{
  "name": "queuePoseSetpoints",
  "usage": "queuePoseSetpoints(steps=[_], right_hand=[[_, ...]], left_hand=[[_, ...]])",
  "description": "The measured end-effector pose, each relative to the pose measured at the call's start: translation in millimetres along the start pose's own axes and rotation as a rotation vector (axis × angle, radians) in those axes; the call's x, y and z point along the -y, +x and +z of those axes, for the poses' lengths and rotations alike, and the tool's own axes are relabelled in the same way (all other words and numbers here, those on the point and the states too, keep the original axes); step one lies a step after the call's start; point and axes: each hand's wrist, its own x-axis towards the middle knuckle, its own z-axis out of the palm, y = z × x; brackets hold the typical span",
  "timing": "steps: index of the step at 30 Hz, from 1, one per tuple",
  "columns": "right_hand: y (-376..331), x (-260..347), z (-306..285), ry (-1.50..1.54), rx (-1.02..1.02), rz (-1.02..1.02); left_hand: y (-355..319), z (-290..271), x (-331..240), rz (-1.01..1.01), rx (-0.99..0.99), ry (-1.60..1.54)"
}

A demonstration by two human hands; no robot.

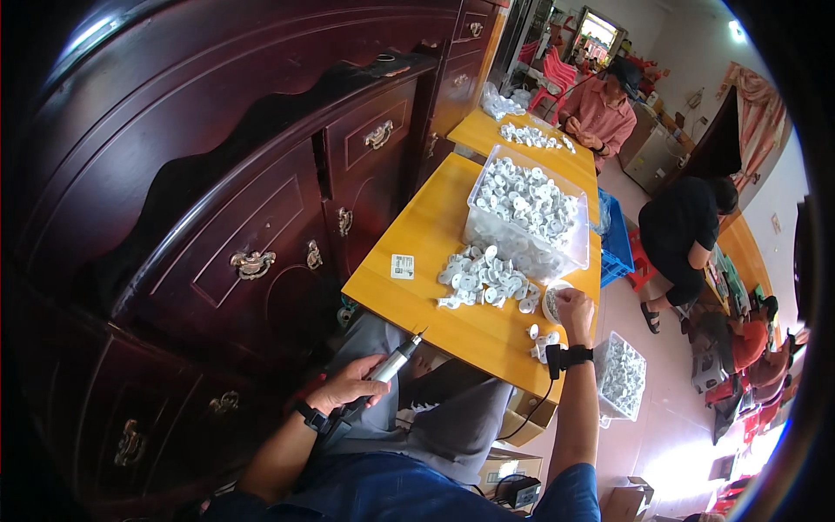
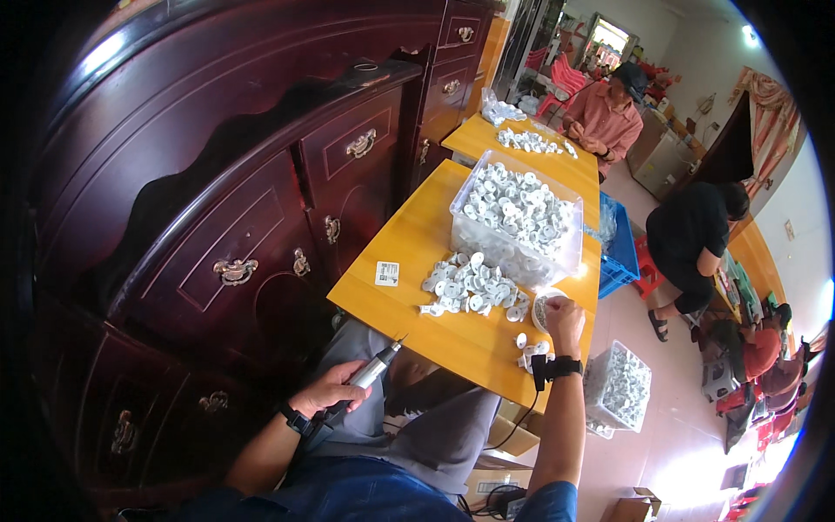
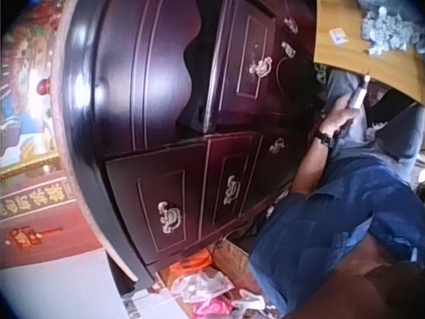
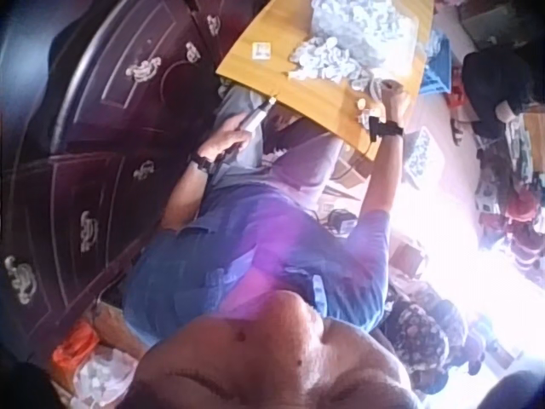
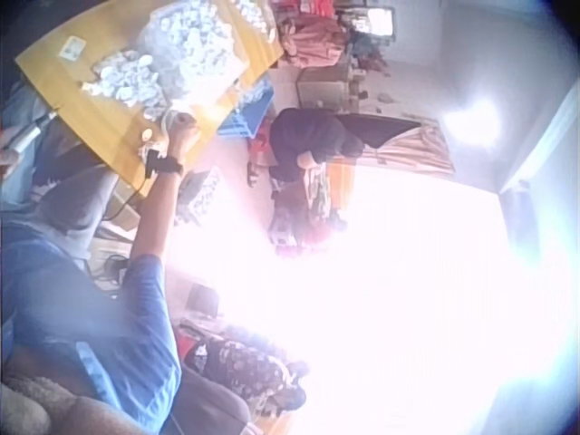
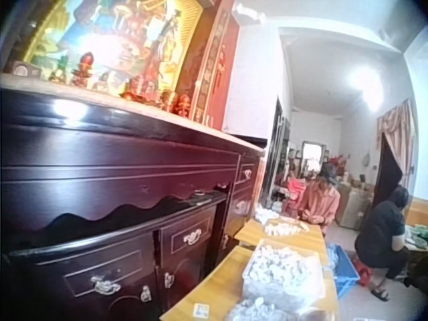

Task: Using a handheld rotary power tool to assemble or trim small plastic housing components.

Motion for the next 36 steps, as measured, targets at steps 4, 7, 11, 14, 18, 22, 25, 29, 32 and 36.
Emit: queuePoseSetpoints(steps=[4, 7, 11, 14, 18, 22, 25, 29, 32, 36], right_hand=[[1.2, -6.3, 3.8, -0.076, 0.003, 0.0], [-0.8, -9.1, 3.6, -0.08, 0.014, 0.02], [-2.0, -8.5, 0.0, -0.052, -0.033, 0.042], [-1.4, 5.7, -7.9, 0.149, -0.114, 0.062], [-21.7, 53.0, -16.5, 0.705, 0.072, 0.147], [-64.1, 114.0, 3.9, 1.076, 0.34, 0.178], [-93.9, 144.8, 22.9, 1.097, 0.454, 0.185], [-120.9, 164.7, 50.5, 1.088, 0.547, 0.192], [-129.3, 170.1, 61.7, 1.077, 0.624, 0.146], [-136.4, 177.3, 65.4, 1.082, 0.557, 0.221]], left_hand=[[-1.1, 0.9, -1.5, 0.008, -0.011, -0.002], [-3.5, 1.4, -3.1, 0.006, -0.023, -0.006], [-4.2, 3.8, -5.9, 0.001, -0.02, -0.013], [-3.4, 4.5, -6.6, -0.011, -0.015, 0.009], [-1.6, 4.4, -6.9, -0.01, 0.003, 0.022], [-3.9, 5.2, -7.8, -0.019, -0.016, 0.029], [-2.6, 5.1, -7.0, -0.024, -0.013, 0.04], [-5.0, 5.7, -6.9, -0.011, -0.02, 0.028], [-7.4, 6.0, -5.6, -0.007, -0.039, 0.065], [-9.6, 8.8, -10.2, -0.018, -0.029, 0.042]])
